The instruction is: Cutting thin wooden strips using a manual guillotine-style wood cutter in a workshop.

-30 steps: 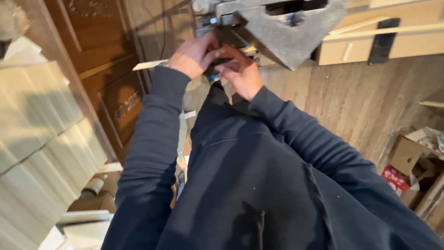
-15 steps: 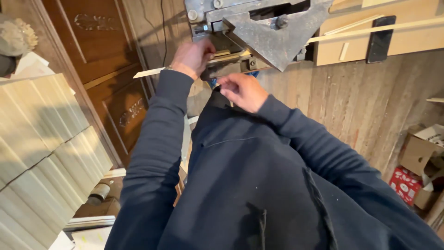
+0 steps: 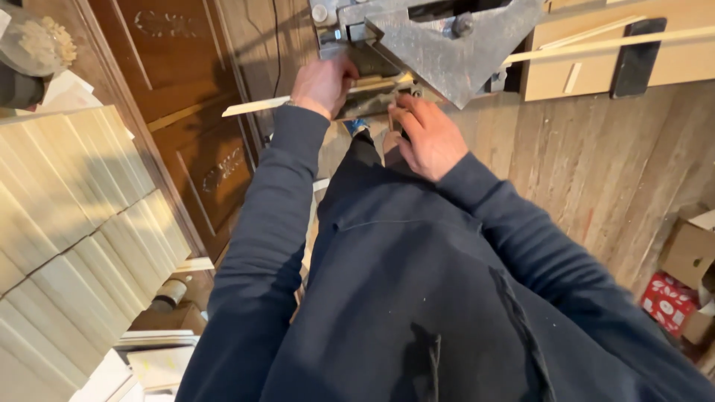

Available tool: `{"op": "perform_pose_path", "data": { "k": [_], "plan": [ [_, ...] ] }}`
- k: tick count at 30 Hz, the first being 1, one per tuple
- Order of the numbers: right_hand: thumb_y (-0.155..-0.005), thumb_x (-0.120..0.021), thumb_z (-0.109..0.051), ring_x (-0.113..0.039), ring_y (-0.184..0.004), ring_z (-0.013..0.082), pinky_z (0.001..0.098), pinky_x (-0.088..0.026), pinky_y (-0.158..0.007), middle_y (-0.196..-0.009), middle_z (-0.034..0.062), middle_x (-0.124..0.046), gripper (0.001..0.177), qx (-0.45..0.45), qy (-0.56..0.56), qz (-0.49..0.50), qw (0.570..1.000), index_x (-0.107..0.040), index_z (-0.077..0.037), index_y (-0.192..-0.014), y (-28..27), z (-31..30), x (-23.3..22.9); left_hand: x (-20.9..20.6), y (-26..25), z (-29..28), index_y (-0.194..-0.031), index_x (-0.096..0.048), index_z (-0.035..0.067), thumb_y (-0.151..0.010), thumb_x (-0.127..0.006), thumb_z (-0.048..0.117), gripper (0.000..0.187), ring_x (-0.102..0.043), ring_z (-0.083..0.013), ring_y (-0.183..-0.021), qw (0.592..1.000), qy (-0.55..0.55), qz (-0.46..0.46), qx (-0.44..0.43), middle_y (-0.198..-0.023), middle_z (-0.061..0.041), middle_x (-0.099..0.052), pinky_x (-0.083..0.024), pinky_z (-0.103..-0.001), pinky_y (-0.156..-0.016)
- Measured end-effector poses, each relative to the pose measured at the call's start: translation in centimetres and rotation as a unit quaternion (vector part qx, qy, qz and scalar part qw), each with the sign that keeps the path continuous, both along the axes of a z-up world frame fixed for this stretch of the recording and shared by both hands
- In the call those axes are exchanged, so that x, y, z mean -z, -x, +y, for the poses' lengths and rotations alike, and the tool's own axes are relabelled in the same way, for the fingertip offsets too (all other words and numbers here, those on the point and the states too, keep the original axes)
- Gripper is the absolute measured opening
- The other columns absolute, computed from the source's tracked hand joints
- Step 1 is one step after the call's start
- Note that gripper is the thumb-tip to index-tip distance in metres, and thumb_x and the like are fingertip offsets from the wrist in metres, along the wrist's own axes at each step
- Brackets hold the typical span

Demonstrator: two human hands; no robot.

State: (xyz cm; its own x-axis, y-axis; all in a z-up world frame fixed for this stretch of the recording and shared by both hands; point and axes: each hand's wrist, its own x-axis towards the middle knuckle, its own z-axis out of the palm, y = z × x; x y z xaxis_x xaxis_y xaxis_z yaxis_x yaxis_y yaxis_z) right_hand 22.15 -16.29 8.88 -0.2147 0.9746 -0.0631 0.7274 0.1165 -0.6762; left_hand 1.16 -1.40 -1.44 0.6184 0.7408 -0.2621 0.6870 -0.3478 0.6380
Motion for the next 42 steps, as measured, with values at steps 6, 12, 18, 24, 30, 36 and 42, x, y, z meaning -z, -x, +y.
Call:
{"op": "perform_pose_path", "data": {
  "k": [6, 12, 18, 24, 30, 36, 42],
  "plan": [
    [-0.078, -0.076, -0.014, -0.046, -0.137, 0.0400, 0.0497, -0.037, -0.117, -0.152, 0.0209, -0.048, 0.073, -0.079, -0.017, -0.096, 0.992, -0.051, -0.003, -0.146, 1.4, 1.9, 1.5, -0.5, -0.8, 0.5, -0.096, -0.078, 0.014, -0.089, -0.071, 0.015, 0.010, -0.070, -0.0411, -0.083, 0.999, 0.019, 0.020, -0.018, -0.084, -0.018, -0.073, -0.055, -0.052, -0.077],
    [-0.078, -0.078, -0.019, -0.041, -0.143, 0.0390, 0.0512, -0.031, -0.120, -0.152, 0.0200, -0.046, 0.078, -0.048, -0.020, -0.112, 0.992, -0.048, -0.002, -0.149, 2.4, 2.4, 2.7, -0.4, -0.7, 0.8, -0.088, -0.078, 0.007, -0.083, -0.075, 0.012, 0.008, -0.070, -0.0423, -0.084, 0.999, -0.030, -0.025, -0.024, -0.091, -0.022, -0.073, -0.056, -0.051, -0.076],
    [-0.079, -0.079, -0.017, -0.041, -0.143, 0.0387, 0.0491, -0.034, -0.119, -0.153, 0.0185, -0.046, 0.079, -0.060, -0.013, -0.099, 0.993, -0.048, -0.002, -0.150, 1.9, 2.7, 2.8, 0.2, -1.3, 1.6, -0.089, -0.082, 0.011, -0.075, -0.072, 0.011, 0.017, -0.069, -0.0430, -0.082, 0.999, 0.037, -0.014, -0.028, -0.084, -0.022, -0.073, -0.056, -0.050, -0.078],
    [-0.080, -0.080, -0.019, -0.041, -0.142, 0.0394, 0.0495, -0.035, -0.115, -0.152, 0.0187, -0.046, 0.078, -0.058, -0.011, -0.103, 0.993, -0.048, -0.003, -0.150, 1.9, 2.8, 2.7, 0.6, -1.0, 2.3, -0.094, -0.081, 0.013, -0.084, -0.076, 0.028, 0.018, -0.070, -0.0399, -0.078, 0.995, 0.101, 0.024, -0.009, -0.083, -0.019, -0.072, -0.056, -0.049, -0.074],
    [-0.079, -0.080, -0.019, -0.041, -0.143, 0.0375, 0.0489, -0.035, -0.115, -0.152, 0.0168, -0.046, 0.080, -0.058, -0.011, -0.106, 0.993, -0.047, -0.004, -0.151, 2.0, 3.2, 2.0, 0.1, -0.7, 2.5, -0.097, -0.081, 0.016, -0.084, -0.080, 0.034, 0.022, -0.071, -0.0365, -0.080, 0.988, 0.138, 0.028, 0.060, -0.084, -0.015, -0.074, -0.056, -0.046, -0.075],
    [-0.079, -0.079, -0.016, -0.044, -0.139, 0.0391, 0.0475, -0.039, -0.114, -0.150, 0.0209, -0.047, 0.073, -0.055, -0.021, -0.083, 0.995, -0.051, 0.000, -0.145, 1.8, 2.9, 1.0, 0.7, -0.8, 2.4, -0.098, -0.083, 0.017, -0.085, -0.079, 0.027, 0.017, -0.072, -0.0360, -0.082, 0.989, 0.124, 0.044, 0.062, -0.086, -0.015, -0.075, -0.056, -0.046, -0.078],
    [-0.087, -0.074, -0.011, -0.057, -0.123, 0.0392, 0.0457, -0.047, -0.106, -0.140, 0.0202, -0.057, 0.046, -0.055, -0.037, -0.007, 0.998, -0.059, -0.001, -0.129, 0.0, -0.5, 1.1, -0.6, -1.1, 2.7, -0.104, -0.083, 0.015, -0.082, -0.083, 0.024, 0.024, -0.074, -0.0325, -0.087, 0.984, 0.172, 0.044, 0.021, -0.094, -0.015, -0.077, -0.057, -0.041, -0.085]
  ]
}}
